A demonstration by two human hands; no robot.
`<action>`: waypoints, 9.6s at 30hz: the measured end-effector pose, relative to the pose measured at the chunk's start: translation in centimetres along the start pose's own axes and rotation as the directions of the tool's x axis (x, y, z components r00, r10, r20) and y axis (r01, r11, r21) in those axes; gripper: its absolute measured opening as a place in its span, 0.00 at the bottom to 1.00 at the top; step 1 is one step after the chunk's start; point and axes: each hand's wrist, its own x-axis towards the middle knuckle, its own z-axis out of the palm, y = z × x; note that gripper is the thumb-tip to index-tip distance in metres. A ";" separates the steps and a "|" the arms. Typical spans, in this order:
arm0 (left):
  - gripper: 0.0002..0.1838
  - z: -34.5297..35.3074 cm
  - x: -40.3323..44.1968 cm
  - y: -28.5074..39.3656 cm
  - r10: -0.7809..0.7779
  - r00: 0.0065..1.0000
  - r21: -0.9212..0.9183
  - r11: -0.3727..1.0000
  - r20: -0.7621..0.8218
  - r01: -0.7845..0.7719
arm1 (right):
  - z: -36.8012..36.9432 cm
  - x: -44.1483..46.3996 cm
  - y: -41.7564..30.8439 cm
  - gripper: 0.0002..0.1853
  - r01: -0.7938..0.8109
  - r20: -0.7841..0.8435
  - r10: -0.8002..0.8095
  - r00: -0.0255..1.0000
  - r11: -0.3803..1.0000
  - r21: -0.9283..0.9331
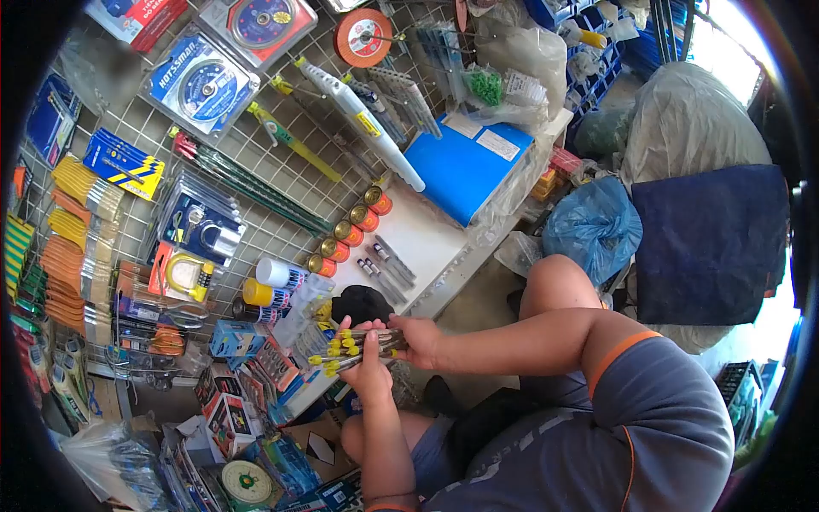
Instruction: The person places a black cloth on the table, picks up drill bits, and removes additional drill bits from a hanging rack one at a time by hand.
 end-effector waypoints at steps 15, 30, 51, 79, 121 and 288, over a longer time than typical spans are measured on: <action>0.30 -0.4 -0.7 -1.0 0.294 0.956 0.170 0.942 0.003 -0.290 | 1.1 -2.2 -0.5 0.19 -0.030 0.142 0.013 0.990 0.993 0.116; 0.29 -0.2 1.0 0.2 0.243 0.685 0.266 0.793 0.687 -0.549 | -0.8 1.5 -0.4 0.15 -0.066 0.243 0.030 0.970 0.987 0.144; 0.11 -4.6 3.3 -2.9 -0.414 0.881 -0.471 0.839 -0.228 0.273 | 0.0 -0.1 -4.0 0.21 0.266 0.312 0.019 0.950 0.471 -0.841; 0.11 -5.9 4.0 -0.6 -0.510 0.855 -0.684 0.657 -0.093 0.318 | 2.8 -5.7 -28.2 0.10 0.873 0.325 -0.926 -0.191 -0.312 -0.375; 0.19 -6.5 2.7 -1.4 -0.565 0.824 -0.646 0.648 -0.054 0.403 | -4.0 0.9 -33.2 0.13 0.879 0.181 -0.980 0.079 -0.017 -0.476; 0.09 -6.1 2.1 -3.3 -0.668 0.731 -0.411 0.711 -0.140 0.571 | 2.7 2.8 -42.6 0.29 0.644 0.352 -0.711 0.609 0.183 -0.743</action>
